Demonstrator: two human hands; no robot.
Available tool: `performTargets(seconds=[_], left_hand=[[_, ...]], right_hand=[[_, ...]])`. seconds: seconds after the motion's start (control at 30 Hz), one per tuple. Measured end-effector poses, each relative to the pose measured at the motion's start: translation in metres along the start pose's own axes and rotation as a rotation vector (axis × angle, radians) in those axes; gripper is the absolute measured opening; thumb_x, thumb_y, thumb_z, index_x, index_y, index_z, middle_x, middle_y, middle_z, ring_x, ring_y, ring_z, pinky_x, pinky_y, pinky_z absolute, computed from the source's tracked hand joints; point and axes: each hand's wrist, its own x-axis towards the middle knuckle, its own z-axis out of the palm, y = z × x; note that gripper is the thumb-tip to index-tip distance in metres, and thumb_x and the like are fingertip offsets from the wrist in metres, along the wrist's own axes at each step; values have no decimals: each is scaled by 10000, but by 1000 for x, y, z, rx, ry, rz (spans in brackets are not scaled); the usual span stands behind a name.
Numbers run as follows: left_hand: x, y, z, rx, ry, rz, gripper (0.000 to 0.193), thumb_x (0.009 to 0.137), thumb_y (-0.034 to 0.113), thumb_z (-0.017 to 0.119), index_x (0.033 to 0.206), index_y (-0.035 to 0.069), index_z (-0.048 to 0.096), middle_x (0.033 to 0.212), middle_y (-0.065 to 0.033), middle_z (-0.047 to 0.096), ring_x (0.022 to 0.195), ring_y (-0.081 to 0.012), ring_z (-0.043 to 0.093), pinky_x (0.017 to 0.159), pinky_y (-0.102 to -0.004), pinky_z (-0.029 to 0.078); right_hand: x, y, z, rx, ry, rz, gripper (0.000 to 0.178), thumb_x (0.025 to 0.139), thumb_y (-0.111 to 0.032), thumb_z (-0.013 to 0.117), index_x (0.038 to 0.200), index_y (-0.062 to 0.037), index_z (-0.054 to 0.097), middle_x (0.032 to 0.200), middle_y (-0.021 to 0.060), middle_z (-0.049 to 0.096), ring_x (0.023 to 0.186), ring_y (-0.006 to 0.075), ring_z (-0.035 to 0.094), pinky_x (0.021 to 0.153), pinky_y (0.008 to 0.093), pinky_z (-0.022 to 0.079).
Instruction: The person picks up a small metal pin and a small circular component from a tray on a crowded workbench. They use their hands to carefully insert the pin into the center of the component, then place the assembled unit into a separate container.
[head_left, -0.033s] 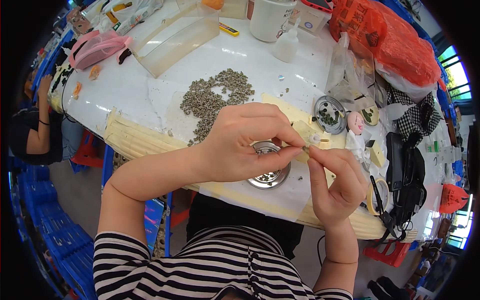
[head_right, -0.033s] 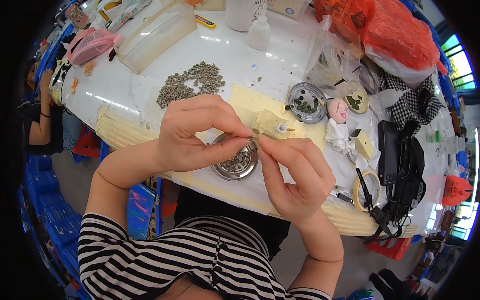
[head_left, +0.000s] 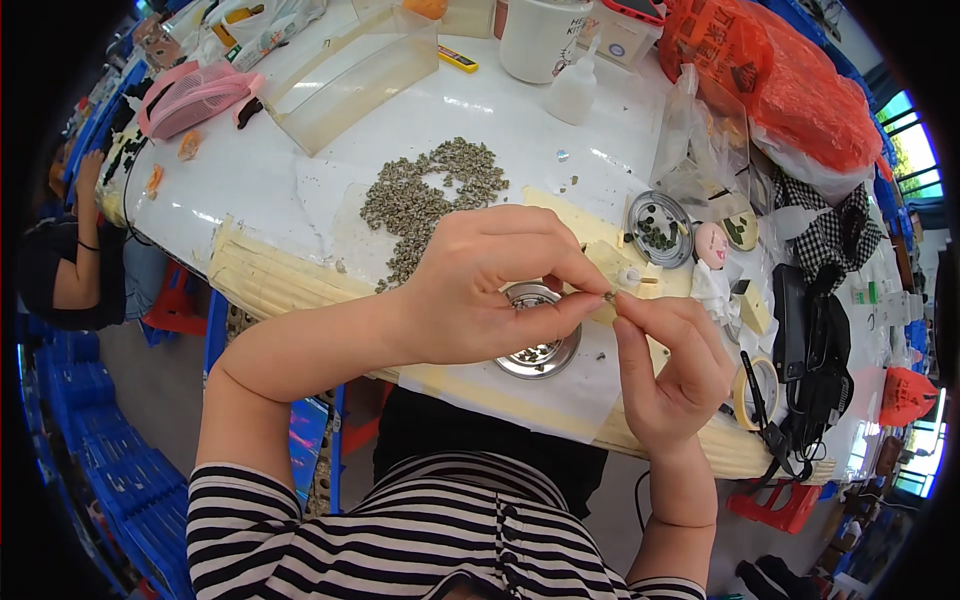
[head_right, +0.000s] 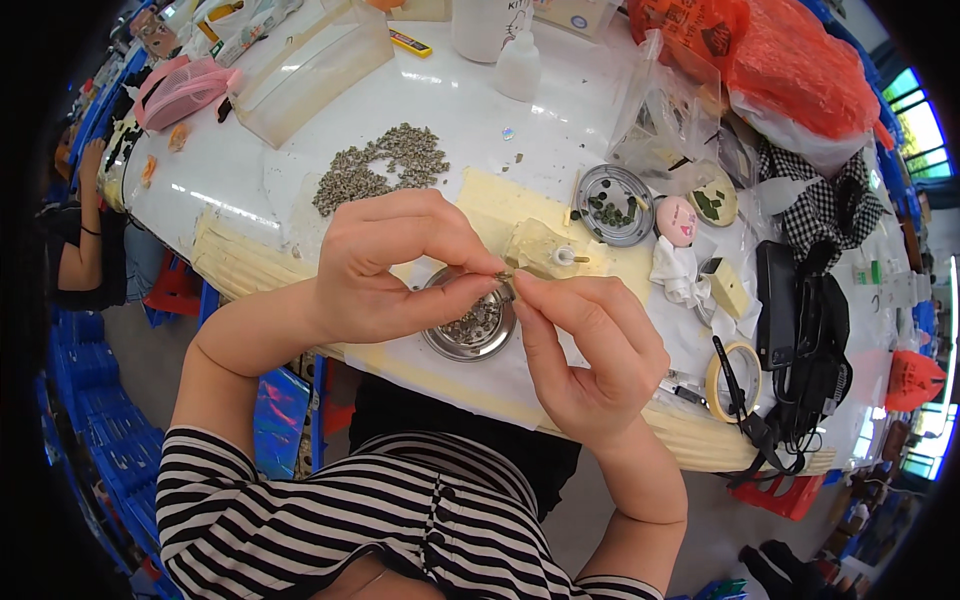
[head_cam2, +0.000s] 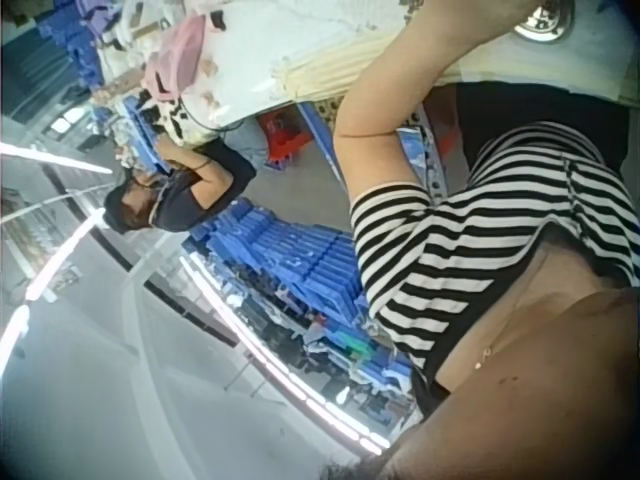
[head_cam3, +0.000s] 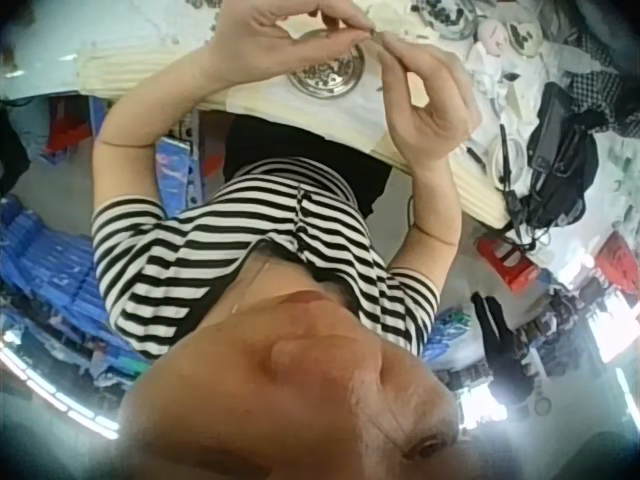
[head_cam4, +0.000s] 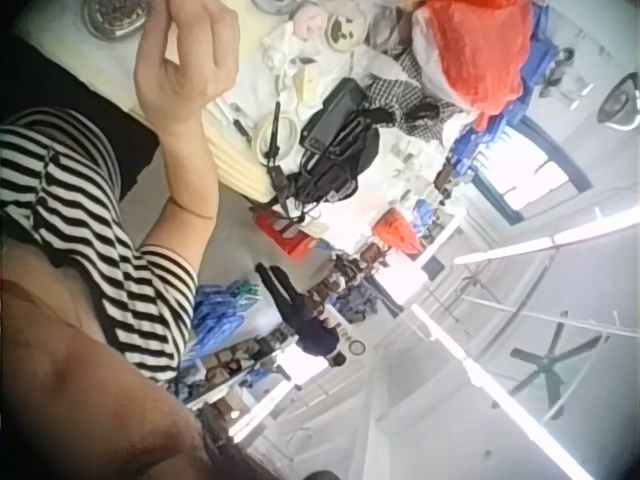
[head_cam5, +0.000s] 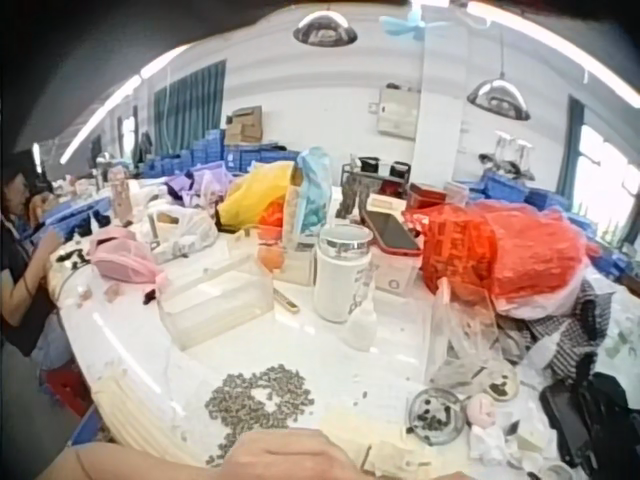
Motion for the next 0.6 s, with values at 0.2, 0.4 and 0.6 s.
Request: performTargets(seconds=[0.2,0.4,0.6], left_hand=[[0,-1,1,24,8,31,203,721,-29,780,911,28,735,795,-77,676,697,-175,654,599,-265,510],[-2,-1,3,44,11,35,199,717,-26,788,902,27,734,791,-78,675,699,-176,654,596,-265,510],[-1,-1,2,2,-19,-4,186,733,-1,807,902,29,739,798,-72,680,705,-170,650,606,-262,508]], right_hand=[[-1,2,1,-25,17,-23,243,727,87,759,957,12,734,793,105,675,676,185,633,603,257,492],[-2,0,1,-35,28,-60,255,722,87,764,963,10,729,790,100,674,663,187,626,586,266,489],[-2,2,3,-1,31,-66,288,717,89,766,991,7,732,795,103,679,658,188,625,577,264,489]])
